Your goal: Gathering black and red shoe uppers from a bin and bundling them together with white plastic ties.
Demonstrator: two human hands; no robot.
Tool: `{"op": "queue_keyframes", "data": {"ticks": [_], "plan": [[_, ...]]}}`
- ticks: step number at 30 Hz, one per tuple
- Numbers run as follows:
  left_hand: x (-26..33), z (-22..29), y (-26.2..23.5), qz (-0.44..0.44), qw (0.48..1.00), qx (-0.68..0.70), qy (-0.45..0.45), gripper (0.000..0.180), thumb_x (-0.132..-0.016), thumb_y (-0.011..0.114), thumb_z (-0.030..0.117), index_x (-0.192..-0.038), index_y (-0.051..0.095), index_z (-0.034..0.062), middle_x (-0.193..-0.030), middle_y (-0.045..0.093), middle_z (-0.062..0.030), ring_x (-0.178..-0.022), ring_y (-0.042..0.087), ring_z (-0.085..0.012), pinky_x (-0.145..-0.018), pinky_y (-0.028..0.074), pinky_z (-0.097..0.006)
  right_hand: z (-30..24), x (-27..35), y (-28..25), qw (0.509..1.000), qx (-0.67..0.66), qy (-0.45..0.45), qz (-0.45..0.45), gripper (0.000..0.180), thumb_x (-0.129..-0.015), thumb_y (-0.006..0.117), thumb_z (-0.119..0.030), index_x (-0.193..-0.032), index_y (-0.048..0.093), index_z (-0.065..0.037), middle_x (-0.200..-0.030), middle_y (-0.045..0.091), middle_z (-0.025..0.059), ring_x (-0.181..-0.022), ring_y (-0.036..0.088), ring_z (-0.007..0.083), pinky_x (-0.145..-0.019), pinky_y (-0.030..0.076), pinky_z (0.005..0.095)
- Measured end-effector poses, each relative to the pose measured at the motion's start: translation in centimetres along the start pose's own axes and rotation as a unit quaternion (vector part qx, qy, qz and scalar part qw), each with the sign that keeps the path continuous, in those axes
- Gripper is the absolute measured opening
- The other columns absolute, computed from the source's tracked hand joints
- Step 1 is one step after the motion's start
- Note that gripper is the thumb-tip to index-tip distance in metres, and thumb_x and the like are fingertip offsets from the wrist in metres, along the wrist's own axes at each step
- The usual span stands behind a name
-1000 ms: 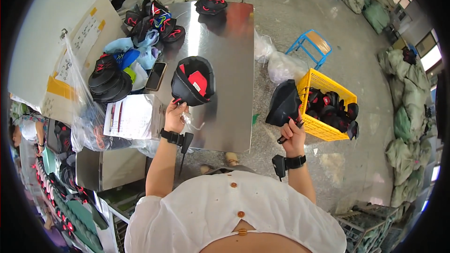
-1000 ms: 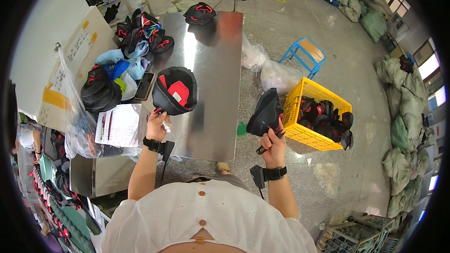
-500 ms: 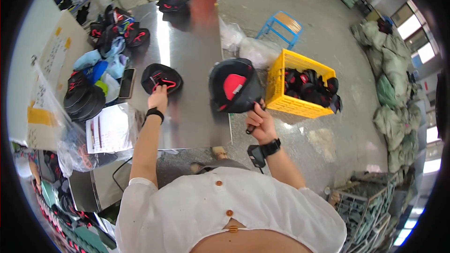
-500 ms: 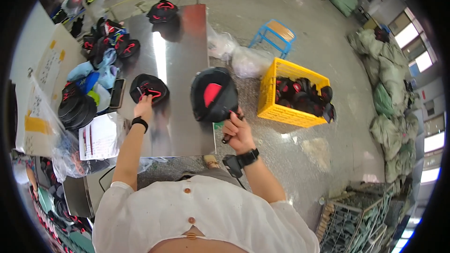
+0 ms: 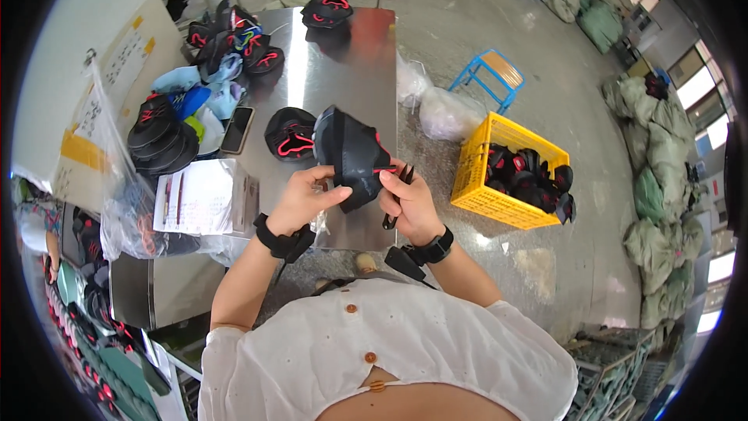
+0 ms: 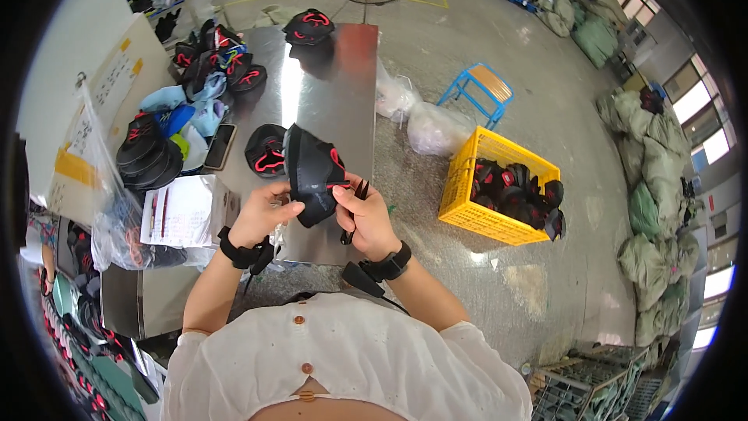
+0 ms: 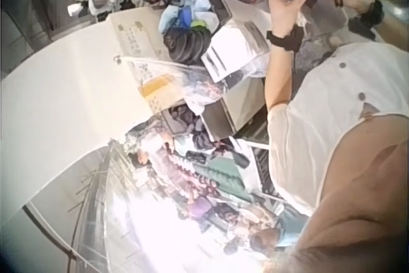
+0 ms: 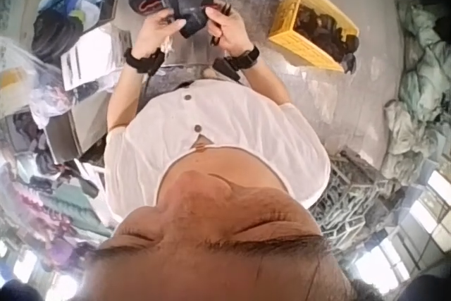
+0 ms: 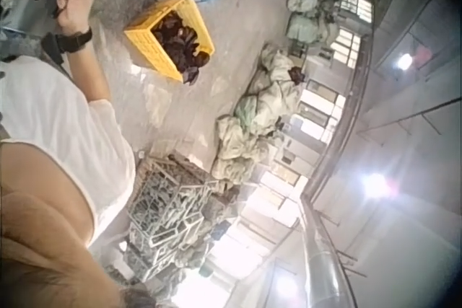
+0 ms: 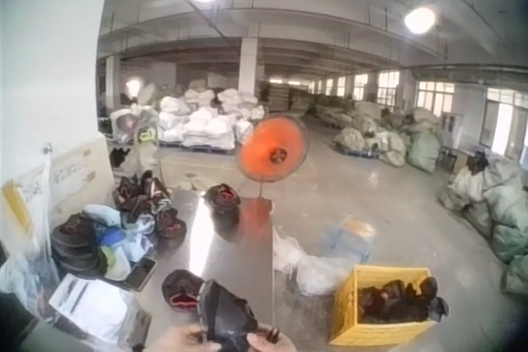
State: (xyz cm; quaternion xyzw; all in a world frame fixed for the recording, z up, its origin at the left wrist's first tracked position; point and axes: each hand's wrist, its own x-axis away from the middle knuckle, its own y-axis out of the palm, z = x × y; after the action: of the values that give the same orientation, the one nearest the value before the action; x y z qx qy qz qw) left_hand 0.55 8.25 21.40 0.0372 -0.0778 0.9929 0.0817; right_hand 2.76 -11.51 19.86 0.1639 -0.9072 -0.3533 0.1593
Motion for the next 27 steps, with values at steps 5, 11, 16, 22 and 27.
{"op": "queue_keyframes", "data": {"ticks": [5, 11, 16, 22, 27], "plan": [[3.2, 0.0, -1.7, 0.005, 0.993, 0.115, -0.027, 0.027, -0.074, 0.069, 0.021, -0.087, 0.061, -0.0005, -0.071, 0.055, 0.0009, -0.057, 0.043, -0.005, -0.052, 0.036, -0.019, -0.4, -0.3, 2.6, 0.996, 0.075, 0.047, -0.034, 0.033, -0.082, 0.059, -0.011, -0.11, 0.049, 0.001, -0.063, 0.051, -0.0015, -0.038, 0.037, 0.0059, -0.035, 0.027, 0.0194], [5.9, -0.2, -0.2, 0.131, 0.915, 0.371, -0.085, 0.023, -0.08, 0.062, 0.02, -0.093, 0.057, 0.0017, -0.074, 0.06, -0.0013, -0.052, 0.052, -0.0062, -0.043, 0.04, -0.02, 0.5, -0.4, 4.2, 0.975, 0.169, 0.084, -0.117, 0.038, -0.083, 0.055, -0.01, -0.118, 0.044, 0.001, -0.065, 0.049, -0.0002, -0.04, 0.043, 0.0069, -0.036, 0.028, 0.0188], [7.2, -1.0, -0.8, 0.169, 0.883, 0.427, -0.096, 0.03, -0.086, 0.051, 0.028, -0.093, 0.056, -0.0006, -0.074, 0.061, -0.0026, -0.053, 0.055, -0.009, -0.045, 0.042, -0.021, 0.4, -0.4, 5.7, 0.94, 0.262, 0.13, -0.178, 0.046, -0.082, 0.049, -0.003, -0.126, 0.038, 0.0, -0.067, 0.05, 0.0014, -0.047, 0.046, 0.0062, -0.04, 0.03, 0.0182], [7.6, -0.3, -0.2, 0.251, 0.833, 0.487, -0.075, 0.035, -0.087, 0.045, 0.033, -0.098, 0.055, 0.0014, -0.083, 0.06, -0.0044, -0.065, 0.056, -0.0118, -0.054, 0.045, -0.023, 0.9, -2.2, 4.6, 0.901, 0.278, 0.152, -0.297, 0.048, -0.079, 0.051, -0.002, -0.125, 0.04, 0.0, -0.068, 0.051, 0.0017, -0.05, 0.044, 0.0053, -0.042, 0.032, 0.0178], [9.1, -3.1, -0.7, 0.279, 0.837, 0.469, -0.042, 0.027, -0.085, 0.044, 0.03, -0.1, 0.048, 0.0083, -0.083, 0.052, -0.0021, -0.068, 0.054, -0.0143, -0.052, 0.043, -0.024, 3.0, -2.1, 5.6, 0.945, 0.287, 0.038, -0.151, 0.035, -0.074, 0.06, -0.002, -0.109, 0.051, 0.001, -0.067, 0.052, 0.0009, -0.046, 0.042, 0.0056, -0.042, 0.031, 0.0173]]}}
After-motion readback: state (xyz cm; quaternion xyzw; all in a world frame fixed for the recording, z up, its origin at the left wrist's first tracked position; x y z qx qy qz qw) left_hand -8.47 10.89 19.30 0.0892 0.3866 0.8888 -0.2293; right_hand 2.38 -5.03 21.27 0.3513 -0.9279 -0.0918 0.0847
